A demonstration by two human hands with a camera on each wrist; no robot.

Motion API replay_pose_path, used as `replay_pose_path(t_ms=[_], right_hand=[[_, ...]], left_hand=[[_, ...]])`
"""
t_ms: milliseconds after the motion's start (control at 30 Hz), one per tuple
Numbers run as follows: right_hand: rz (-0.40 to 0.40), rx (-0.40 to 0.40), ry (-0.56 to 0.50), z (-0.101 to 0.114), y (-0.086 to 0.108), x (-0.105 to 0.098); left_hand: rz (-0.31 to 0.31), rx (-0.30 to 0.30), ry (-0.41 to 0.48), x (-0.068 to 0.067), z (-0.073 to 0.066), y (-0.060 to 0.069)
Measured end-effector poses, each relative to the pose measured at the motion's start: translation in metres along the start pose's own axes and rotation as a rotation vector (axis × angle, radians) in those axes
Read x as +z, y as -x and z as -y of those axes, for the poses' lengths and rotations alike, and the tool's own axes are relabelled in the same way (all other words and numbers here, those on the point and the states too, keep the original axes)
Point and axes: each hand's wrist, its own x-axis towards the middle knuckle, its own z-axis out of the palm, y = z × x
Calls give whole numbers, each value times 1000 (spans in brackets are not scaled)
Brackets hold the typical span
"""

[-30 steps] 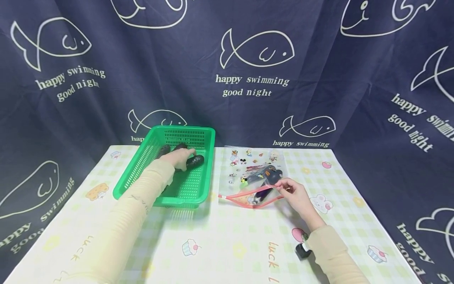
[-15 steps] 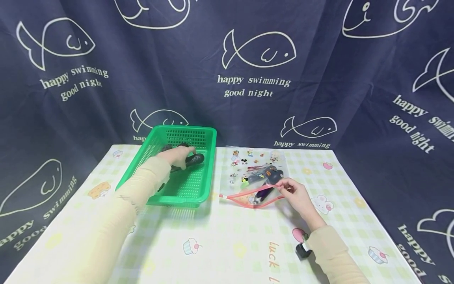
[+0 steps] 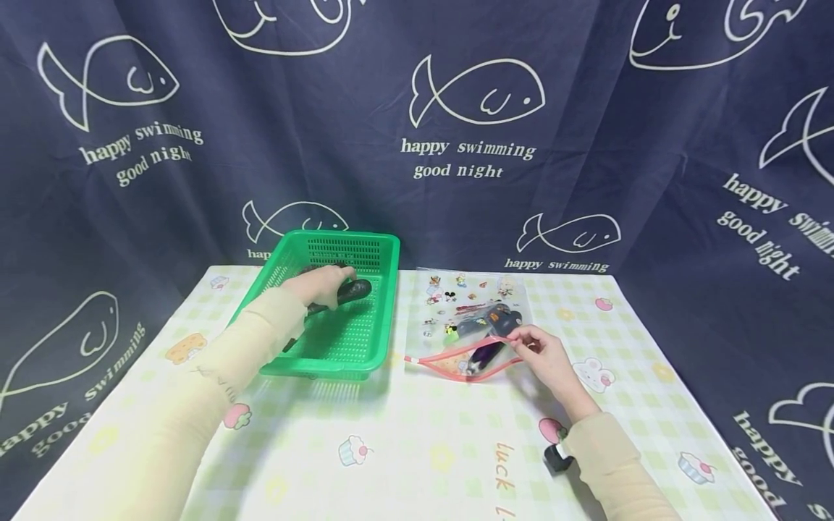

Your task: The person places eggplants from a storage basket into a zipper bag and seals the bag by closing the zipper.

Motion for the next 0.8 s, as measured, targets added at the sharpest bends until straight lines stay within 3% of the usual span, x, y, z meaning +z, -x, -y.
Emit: replay_pose_path(t_ms=[200,500,800], right_hand=[[0,-6,-4,2,0,-1],[1,-10,-14,3,-2,-1],[-4,-17,-7,4,-2,-1]], left_hand=[[-44,0,-32,-2,-2,4],[-118,52,-67,-10,-12,16],[-193,74,-86,-15,-11,21]])
